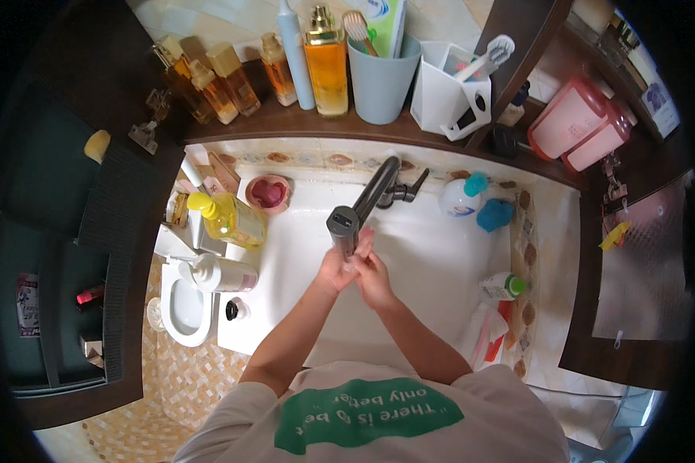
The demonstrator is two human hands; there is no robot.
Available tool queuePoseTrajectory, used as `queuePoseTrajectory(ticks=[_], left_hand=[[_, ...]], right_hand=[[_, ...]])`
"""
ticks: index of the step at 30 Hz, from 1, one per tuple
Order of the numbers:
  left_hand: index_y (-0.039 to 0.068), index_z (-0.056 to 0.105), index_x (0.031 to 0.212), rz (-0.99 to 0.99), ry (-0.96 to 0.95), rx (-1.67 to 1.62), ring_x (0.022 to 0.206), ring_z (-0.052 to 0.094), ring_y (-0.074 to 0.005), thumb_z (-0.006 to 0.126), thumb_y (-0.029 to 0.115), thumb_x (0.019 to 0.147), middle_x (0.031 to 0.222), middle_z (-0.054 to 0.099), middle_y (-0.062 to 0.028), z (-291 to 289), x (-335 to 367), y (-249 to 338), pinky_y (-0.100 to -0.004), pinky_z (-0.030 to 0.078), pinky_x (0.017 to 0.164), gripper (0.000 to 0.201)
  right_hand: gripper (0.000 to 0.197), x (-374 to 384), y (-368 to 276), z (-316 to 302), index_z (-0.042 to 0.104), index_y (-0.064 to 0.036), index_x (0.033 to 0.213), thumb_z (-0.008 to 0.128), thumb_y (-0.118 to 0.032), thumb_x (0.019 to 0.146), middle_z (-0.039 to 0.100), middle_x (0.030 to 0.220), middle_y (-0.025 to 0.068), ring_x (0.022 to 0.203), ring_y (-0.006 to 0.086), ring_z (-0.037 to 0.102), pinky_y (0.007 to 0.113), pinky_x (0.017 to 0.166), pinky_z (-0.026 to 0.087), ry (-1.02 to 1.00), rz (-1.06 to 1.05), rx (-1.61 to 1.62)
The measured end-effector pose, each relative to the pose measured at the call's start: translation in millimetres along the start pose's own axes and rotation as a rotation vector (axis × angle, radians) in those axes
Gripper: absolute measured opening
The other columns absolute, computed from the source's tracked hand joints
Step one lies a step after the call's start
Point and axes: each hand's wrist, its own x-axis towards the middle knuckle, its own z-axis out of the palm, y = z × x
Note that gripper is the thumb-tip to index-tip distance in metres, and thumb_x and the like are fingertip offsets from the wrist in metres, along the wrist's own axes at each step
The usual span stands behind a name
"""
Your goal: The person cleans a bathroom cabinet and floor using a cloth and various cleaning products, then washes hands at the sink. They later sit on a stool in the living room to handle a white device and return to the bathroom to wipe a hairdryer with a cloth.
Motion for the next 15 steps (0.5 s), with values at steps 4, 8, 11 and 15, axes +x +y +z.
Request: queuePoseTrajectory(ticks=[4, 8, 11, 15], left_hand=[[0.001, 0.048, 0.134, -0.067, -0.346, -0.146, 0.140, 0.025, -0.0379, 0.033, 0.029, 0.097, 0.151, 0.029, -0.0184, 20.6, -26.0, 10.2, -0.0481, 0.024, 0.115, 0.048], [0.001, 0.054, 0.129, -0.104, -0.244, -0.116, 0.140, 0.024, -0.0380, 0.034, 0.033, 0.096, 0.152, 0.025, -0.0221, 32.3, -32.6, 8.9, -0.0494, 0.025, 0.114, 0.050], [0.002, 0.052, 0.129, -0.126, -0.240, -0.141, 0.139, 0.026, -0.0400, 0.033, 0.035, 0.097, 0.151, 0.024, -0.0247, 31.5, -26.6, 5.8, -0.0510, 0.027, 0.113, 0.050], [0.009, 0.049, 0.128, -0.155, -0.209, -0.053, 0.135, 0.033, -0.0402, 0.033, 0.042, 0.098, 0.148, 0.031, -0.0235, 21.8, -16.0, 1.1, -0.0502, 0.033, 0.109, 0.047]], right_hand=[[0.033, -11.7, -12.9, 2.9, 0.051, -0.0030, 0.122, 0.054, -0.002, 0.088, 0.055, 0.119, 0.0053, 0.116, 0.0150, 0.049, 0.034, 0.101, 0.039, -0.163, 0.112, 0.118], [0.033, -18.1, -19.8, 6.3, 0.050, -0.0049, 0.120, 0.049, 0.002, 0.088, 0.052, 0.123, 0.0059, 0.117, 0.0165, 0.049, 0.034, 0.101, 0.039, -0.162, 0.118, 0.172], [0.040, -21.2, -16.4, 7.5, 0.046, -0.0048, 0.128, 0.049, 0.001, 0.089, 0.050, 0.127, 0.0059, 0.120, 0.0171, 0.048, 0.035, 0.102, 0.038, -0.105, 0.081, 0.168], [0.047, -23.5, -7.2, 2.2, 0.038, -0.0050, 0.138, 0.048, 0.001, 0.092, 0.047, 0.133, 0.0062, 0.124, 0.0177, 0.047, 0.036, 0.104, 0.037, 0.006, 0.055, 0.106]])
